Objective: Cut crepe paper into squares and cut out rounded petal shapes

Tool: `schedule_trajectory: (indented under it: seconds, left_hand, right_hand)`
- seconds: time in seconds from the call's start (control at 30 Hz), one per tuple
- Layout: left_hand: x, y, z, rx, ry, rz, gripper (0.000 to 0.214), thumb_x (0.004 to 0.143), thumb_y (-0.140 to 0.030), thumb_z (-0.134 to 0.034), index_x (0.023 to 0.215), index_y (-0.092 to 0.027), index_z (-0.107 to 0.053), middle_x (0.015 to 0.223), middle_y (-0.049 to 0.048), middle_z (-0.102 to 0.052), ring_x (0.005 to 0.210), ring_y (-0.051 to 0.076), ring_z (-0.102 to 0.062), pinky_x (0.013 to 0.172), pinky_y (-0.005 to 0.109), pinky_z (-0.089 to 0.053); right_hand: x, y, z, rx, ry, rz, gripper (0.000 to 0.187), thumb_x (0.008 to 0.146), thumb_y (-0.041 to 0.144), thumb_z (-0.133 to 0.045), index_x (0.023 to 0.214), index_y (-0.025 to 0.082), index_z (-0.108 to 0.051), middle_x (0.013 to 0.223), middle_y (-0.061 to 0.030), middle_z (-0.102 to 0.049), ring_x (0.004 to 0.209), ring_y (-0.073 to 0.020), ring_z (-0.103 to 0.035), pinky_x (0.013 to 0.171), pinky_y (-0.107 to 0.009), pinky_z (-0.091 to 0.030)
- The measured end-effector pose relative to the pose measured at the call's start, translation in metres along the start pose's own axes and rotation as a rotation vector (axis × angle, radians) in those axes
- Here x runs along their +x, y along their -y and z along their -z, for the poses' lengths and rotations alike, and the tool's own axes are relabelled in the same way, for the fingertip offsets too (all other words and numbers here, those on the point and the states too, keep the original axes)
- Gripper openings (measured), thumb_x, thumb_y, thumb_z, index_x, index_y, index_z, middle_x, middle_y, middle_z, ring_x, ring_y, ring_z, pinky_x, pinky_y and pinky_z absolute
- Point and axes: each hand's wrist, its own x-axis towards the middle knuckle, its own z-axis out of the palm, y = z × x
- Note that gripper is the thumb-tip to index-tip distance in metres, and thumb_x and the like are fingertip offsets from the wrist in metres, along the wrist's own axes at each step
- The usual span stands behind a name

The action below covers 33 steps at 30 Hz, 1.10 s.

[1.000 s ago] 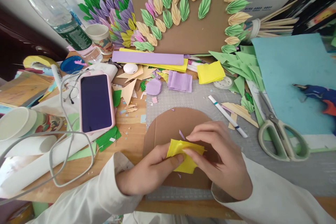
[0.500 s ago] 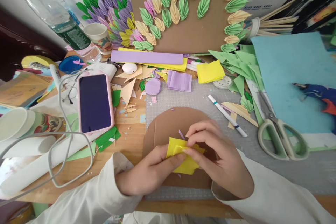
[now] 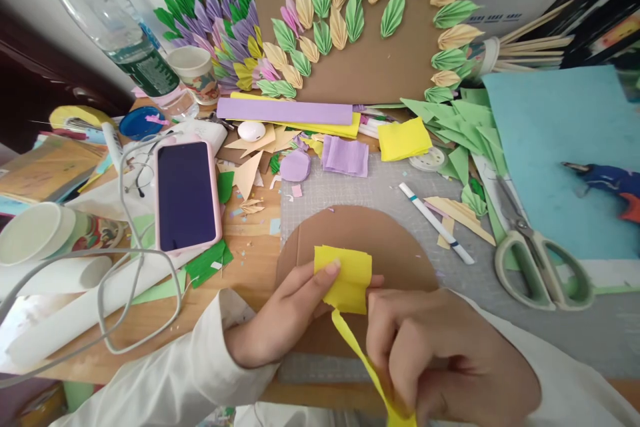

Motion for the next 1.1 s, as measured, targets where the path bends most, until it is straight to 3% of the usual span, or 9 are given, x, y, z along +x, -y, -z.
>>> schedule_trajectory:
  seconds: [0.2, 0.37, 0.47, 0.63, 0.77, 0.9, 1.1]
  left_hand:
    - [0.002, -0.006, 0.0, -0.15, -0.037, 0.02, 0.028, 0.09, -0.035, -0.062, 0.098, -0.012, -0.073, 0.088, 0.0087, -0.076, 0.091, 0.021, -0.068, 0.074, 0.026, -0.049]
    - [0.002, -0.007, -0.002, -0.187, -0.036, -0.012, 0.023, 0.082, -0.035, -0.071, 0.085, -0.012, -0.075, 0.081, 0.0061, -0.075, 0.078, 0.016, -0.067, 0.063, 0.021, -0.046]
    - [0.0, -0.007, -0.002, -0.169, 0.019, 0.002, 0.022, 0.081, -0.035, -0.072, 0.09, -0.015, -0.076, 0.086, 0.0058, -0.075, 0.085, 0.019, -0.067, 0.071, 0.023, -0.048]
    - [-0.003, -0.01, 0.004, -0.128, 0.146, -0.044, 0.027, 0.084, -0.027, -0.068, 0.109, -0.018, -0.073, 0.103, 0.0079, -0.073, 0.103, 0.023, -0.064, 0.091, 0.031, -0.046]
    - [-0.004, -0.014, 0.008, -0.077, 0.211, -0.046, 0.037, 0.082, -0.025, -0.069, 0.119, -0.02, -0.067, 0.107, 0.0079, -0.069, 0.098, 0.022, -0.063, 0.087, 0.032, -0.047]
    - [-0.006, -0.017, 0.007, -0.017, 0.251, -0.058, 0.037, 0.078, -0.024, -0.071, 0.115, -0.02, -0.065, 0.097, 0.0049, -0.066, 0.087, 0.018, -0.06, 0.079, 0.028, -0.046]
    - [-0.005, -0.017, 0.006, -0.013, 0.236, -0.01, 0.019, 0.077, -0.02, -0.066, 0.096, -0.018, -0.065, 0.083, 0.003, -0.063, 0.076, 0.016, -0.058, 0.075, 0.027, -0.046]
  right_hand:
    - [0.006, -0.003, 0.001, -0.127, -0.034, 0.016, 0.03, 0.102, 0.036, -0.04, 0.079, 0.024, -0.056, 0.073, 0.0004, -0.067, 0.066, -0.0107, -0.065, 0.072, -0.029, -0.055]
    - [0.0, -0.01, -0.006, -0.188, -0.087, -0.04, 0.02, 0.101, 0.027, -0.041, 0.089, 0.024, -0.056, 0.097, -0.0044, -0.075, 0.083, -0.0142, -0.07, 0.077, -0.031, -0.056]
    - [-0.007, -0.015, -0.012, -0.219, -0.203, -0.149, 0.011, 0.097, 0.018, -0.049, 0.093, 0.025, -0.057, 0.093, -0.0021, -0.076, 0.082, -0.0146, -0.071, 0.073, -0.027, -0.057]
    - [-0.012, -0.019, -0.013, -0.337, -0.509, -0.269, 0.008, 0.092, 0.019, -0.055, 0.088, 0.025, -0.057, 0.077, 0.0024, -0.069, 0.065, -0.0123, -0.068, 0.056, -0.02, -0.055]
    - [-0.009, -0.021, -0.009, -0.371, -0.645, -0.288, 0.008, 0.091, 0.019, -0.054, 0.087, 0.025, -0.056, 0.073, 0.003, -0.067, 0.056, -0.0099, -0.064, 0.047, -0.016, -0.051]
    - [-0.009, -0.023, -0.008, -0.44, -0.682, -0.295, 0.007, 0.091, 0.018, -0.056, 0.087, 0.024, -0.056, 0.072, 0.0029, -0.067, 0.058, -0.0097, -0.064, 0.05, -0.015, -0.051]
    - [-0.012, -0.025, -0.011, -0.574, -0.651, -0.261, 0.006, 0.091, 0.019, -0.056, 0.087, 0.024, -0.057, 0.075, 0.0025, -0.068, 0.06, -0.0094, -0.065, 0.053, -0.016, -0.051]
